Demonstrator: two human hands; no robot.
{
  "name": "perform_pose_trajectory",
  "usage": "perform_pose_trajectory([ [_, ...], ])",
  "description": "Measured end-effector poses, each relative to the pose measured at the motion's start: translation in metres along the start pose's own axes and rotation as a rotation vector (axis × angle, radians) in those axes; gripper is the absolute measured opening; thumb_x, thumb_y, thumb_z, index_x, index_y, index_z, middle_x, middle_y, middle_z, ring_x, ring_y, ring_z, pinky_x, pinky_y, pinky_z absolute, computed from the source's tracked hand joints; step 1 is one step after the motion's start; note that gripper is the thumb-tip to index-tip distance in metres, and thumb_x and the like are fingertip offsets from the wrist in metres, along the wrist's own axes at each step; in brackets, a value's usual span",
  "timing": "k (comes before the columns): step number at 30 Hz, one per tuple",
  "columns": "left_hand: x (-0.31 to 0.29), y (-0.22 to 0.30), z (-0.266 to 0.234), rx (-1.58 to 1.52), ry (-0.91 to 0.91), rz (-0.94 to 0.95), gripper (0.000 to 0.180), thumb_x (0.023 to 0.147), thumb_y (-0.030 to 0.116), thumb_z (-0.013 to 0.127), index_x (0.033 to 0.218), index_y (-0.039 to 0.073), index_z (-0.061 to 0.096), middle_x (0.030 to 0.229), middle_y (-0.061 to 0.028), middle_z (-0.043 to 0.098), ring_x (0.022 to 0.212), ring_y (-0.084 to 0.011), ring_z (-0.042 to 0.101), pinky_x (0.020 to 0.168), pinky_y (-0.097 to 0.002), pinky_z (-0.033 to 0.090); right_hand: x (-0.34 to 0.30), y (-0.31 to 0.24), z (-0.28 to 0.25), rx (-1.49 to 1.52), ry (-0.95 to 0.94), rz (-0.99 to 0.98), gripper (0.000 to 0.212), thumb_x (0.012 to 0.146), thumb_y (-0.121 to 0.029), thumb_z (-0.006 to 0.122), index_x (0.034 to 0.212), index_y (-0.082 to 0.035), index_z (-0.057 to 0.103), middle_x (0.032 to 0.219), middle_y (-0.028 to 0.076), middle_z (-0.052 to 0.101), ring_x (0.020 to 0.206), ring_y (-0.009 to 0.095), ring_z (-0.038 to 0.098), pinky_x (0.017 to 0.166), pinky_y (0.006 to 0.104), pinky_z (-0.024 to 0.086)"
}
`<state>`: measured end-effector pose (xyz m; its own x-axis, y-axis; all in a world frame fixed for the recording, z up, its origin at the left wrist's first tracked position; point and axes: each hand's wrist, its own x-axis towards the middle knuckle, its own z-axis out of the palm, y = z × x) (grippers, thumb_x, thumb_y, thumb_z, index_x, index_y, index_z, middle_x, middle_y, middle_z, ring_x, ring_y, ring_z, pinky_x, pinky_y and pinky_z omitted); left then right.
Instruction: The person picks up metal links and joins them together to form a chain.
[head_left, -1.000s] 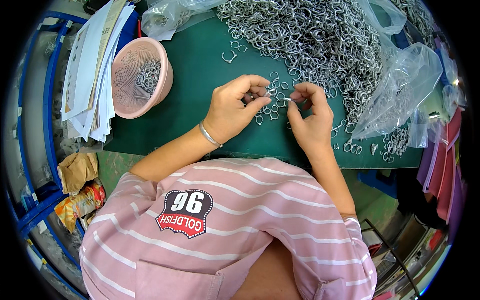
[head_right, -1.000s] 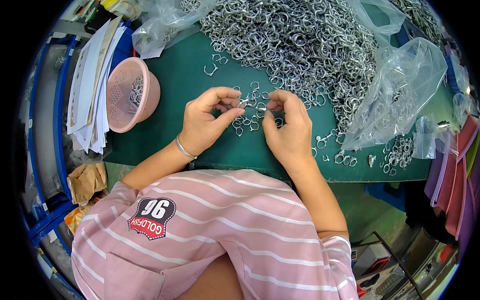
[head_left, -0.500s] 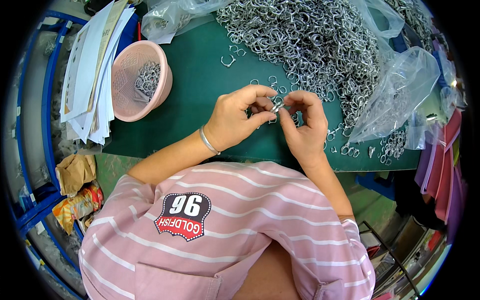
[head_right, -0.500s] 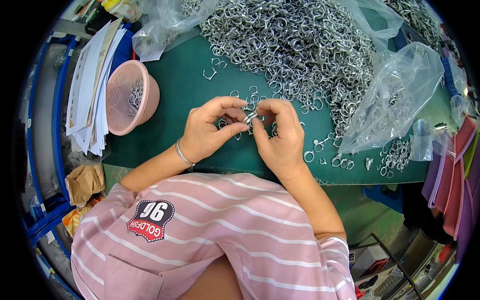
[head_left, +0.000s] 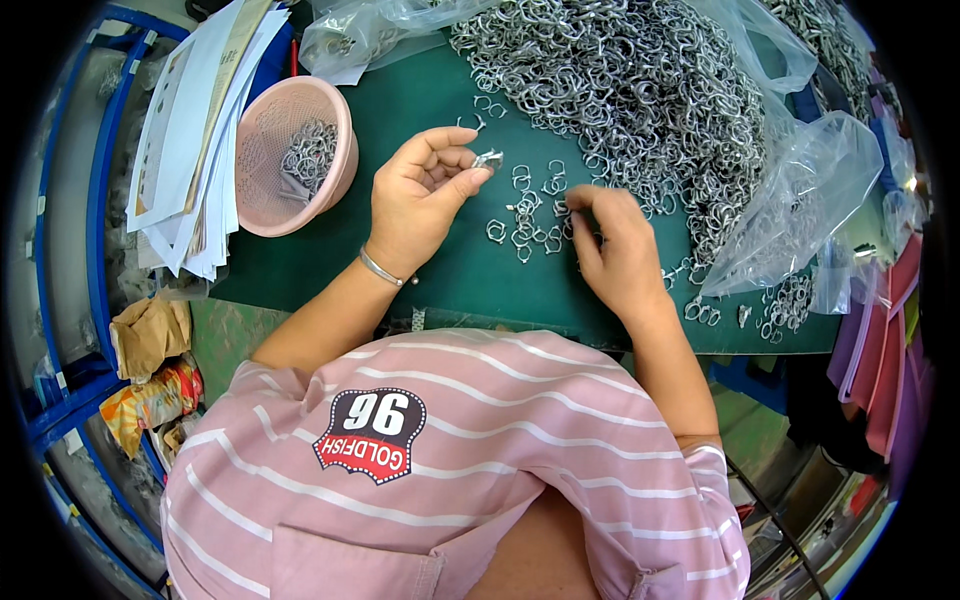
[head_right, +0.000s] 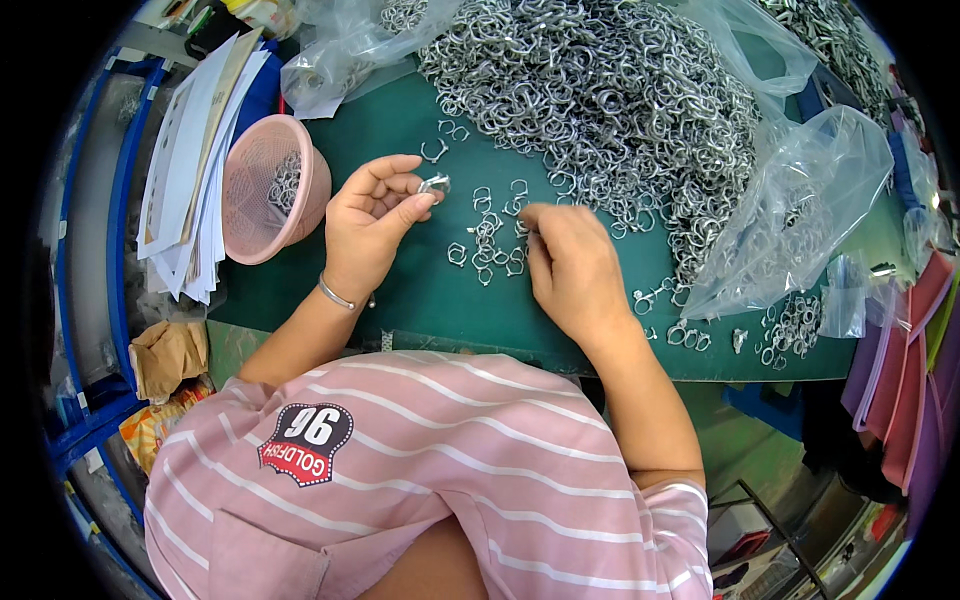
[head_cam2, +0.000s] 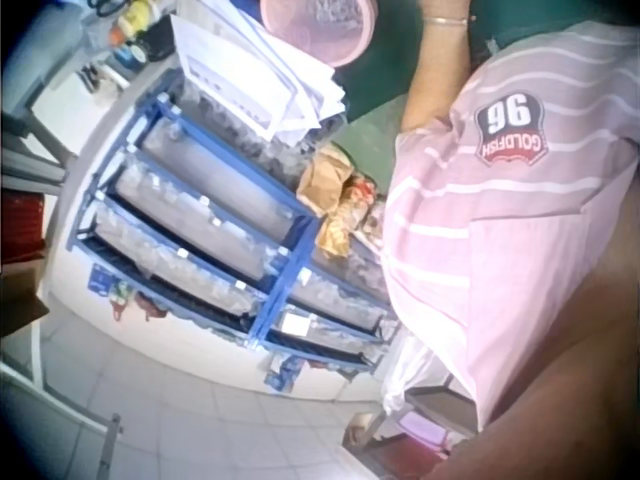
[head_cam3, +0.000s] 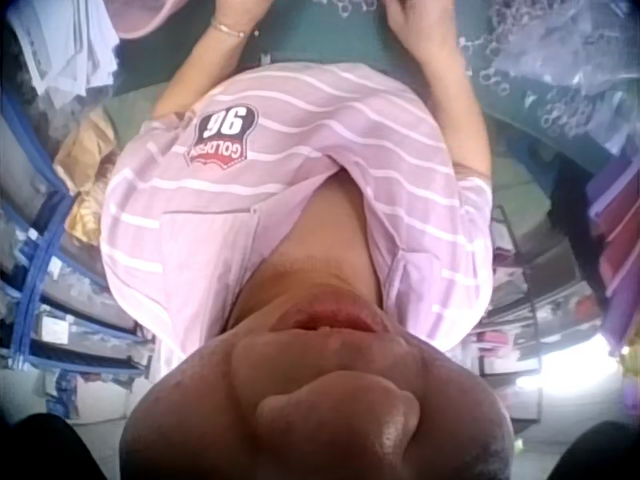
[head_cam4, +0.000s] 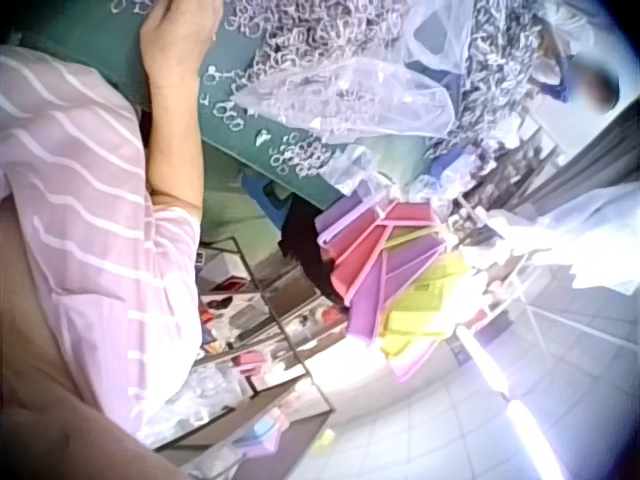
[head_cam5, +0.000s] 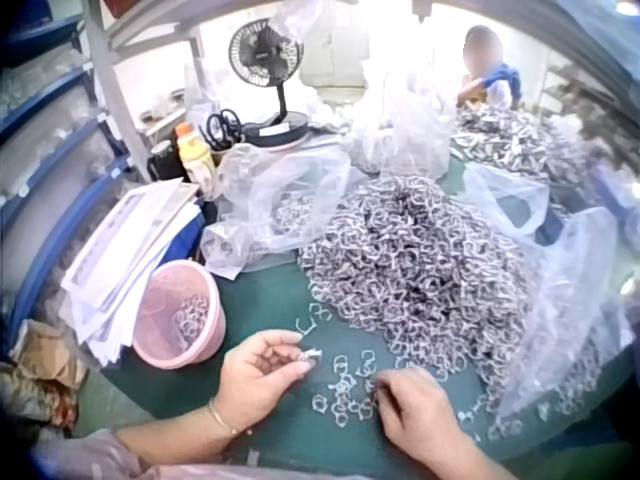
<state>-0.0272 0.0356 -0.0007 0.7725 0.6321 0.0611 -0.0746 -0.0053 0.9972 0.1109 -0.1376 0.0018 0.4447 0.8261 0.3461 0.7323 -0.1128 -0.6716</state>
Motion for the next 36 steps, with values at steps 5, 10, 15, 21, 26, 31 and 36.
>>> perform_pose_trajectory([
  [5, -0.002, 0.001, 0.004, -0.071, 0.015, -0.046, 0.026, 0.086, -0.003, 0.058, 0.111, -0.005, 0.054, 0.094, -0.0107, 0.064, 0.088, -0.0160, 0.064, 0.073, -0.0239, 0.052, 0.022, -0.015, 0.012, -0.015, -0.075, -0.066, 0.029, 0.070, -0.002, 0.068, 0.097, -0.004, 0.057, 0.092, 0.012, 0.061, 0.088, 0.031, 0.056, 0.074, 0.0402, 0.044],
  [10, -0.001, -0.002, -0.006, -0.006, 0.057, 0.015, 0.018, 0.087, -0.002, 0.056, 0.105, -0.004, 0.056, 0.094, -0.0106, 0.063, 0.090, -0.0180, 0.064, 0.075, -0.0256, 0.053, 0.018, -0.009, 0.020, -0.002, -0.192, -0.128, 0.029, 0.066, -0.002, 0.070, 0.092, -0.005, 0.058, 0.087, 0.007, 0.060, 0.086, 0.028, 0.054, 0.073, 0.0372, 0.044],
  [15, -0.003, -0.015, -0.015, -0.122, 0.110, 0.102, 0.006, 0.087, -0.003, 0.054, 0.093, -0.002, 0.055, 0.093, -0.0081, 0.057, 0.090, -0.0223, 0.064, 0.076, -0.0279, 0.054, 0.032, -0.014, 0.007, 0.041, -0.316, -0.088, 0.019, 0.069, 0.000, 0.065, 0.086, -0.004, 0.059, 0.081, 0.009, 0.059, 0.079, 0.029, 0.055, 0.071, 0.0370, 0.045],
  [21, -0.008, -0.004, -0.010, -0.144, 0.120, -0.039, 0.009, 0.084, -0.007, 0.057, 0.091, -0.003, 0.054, 0.091, -0.0115, 0.061, 0.087, -0.0213, 0.065, 0.074, -0.0267, 0.053, 0.082, -0.002, 0.064, -0.055, 0.034, -0.423, 0.014, 0.069, 0.001, 0.058, 0.082, -0.003, 0.057, 0.078, 0.009, 0.057, 0.077, 0.028, 0.055, 0.067, 0.0403, 0.045],
  [26, -0.011, 0.000, -0.014, 0.025, 0.107, -0.014, 0.014, 0.079, -0.006, 0.063, 0.091, -0.003, 0.056, 0.085, -0.0093, 0.064, 0.076, -0.0108, 0.061, 0.069, -0.0220, 0.051, 0.091, 0.003, 0.068, -0.238, -0.132, -0.386, 0.016, 0.067, -0.002, 0.057, 0.083, -0.003, 0.056, 0.081, 0.010, 0.058, 0.081, 0.029, 0.055, 0.069, 0.0393, 0.046],
  [31, -0.006, -0.002, -0.011, 0.264, 0.041, 0.136, 0.012, 0.077, -0.006, 0.065, 0.085, -0.001, 0.059, 0.085, -0.0086, 0.064, 0.077, -0.0122, 0.062, 0.069, -0.0226, 0.051, 0.071, -0.008, 0.043, 0.084, -0.141, -0.066, 0.019, 0.071, 0.003, 0.061, 0.089, -0.002, 0.056, 0.081, 0.011, 0.058, 0.080, 0.028, 0.057, 0.071, 0.0361, 0.047],
  [36, 0.004, 0.002, 0.000, 0.399, -0.084, 0.322, 0.013, 0.072, -0.005, 0.066, 0.083, -0.002, 0.061, 0.089, -0.0114, 0.066, 0.077, -0.0166, 0.065, 0.069, -0.0264, 0.052, 0.056, -0.012, 0.021, 0.843, -0.301, 0.416, 0.012, 0.083, 0.002, 0.059, 0.093, -0.003, 0.056, 0.083, 0.001, 0.057, 0.078, 0.007, 0.053, 0.068, 0.0204, 0.046],
])
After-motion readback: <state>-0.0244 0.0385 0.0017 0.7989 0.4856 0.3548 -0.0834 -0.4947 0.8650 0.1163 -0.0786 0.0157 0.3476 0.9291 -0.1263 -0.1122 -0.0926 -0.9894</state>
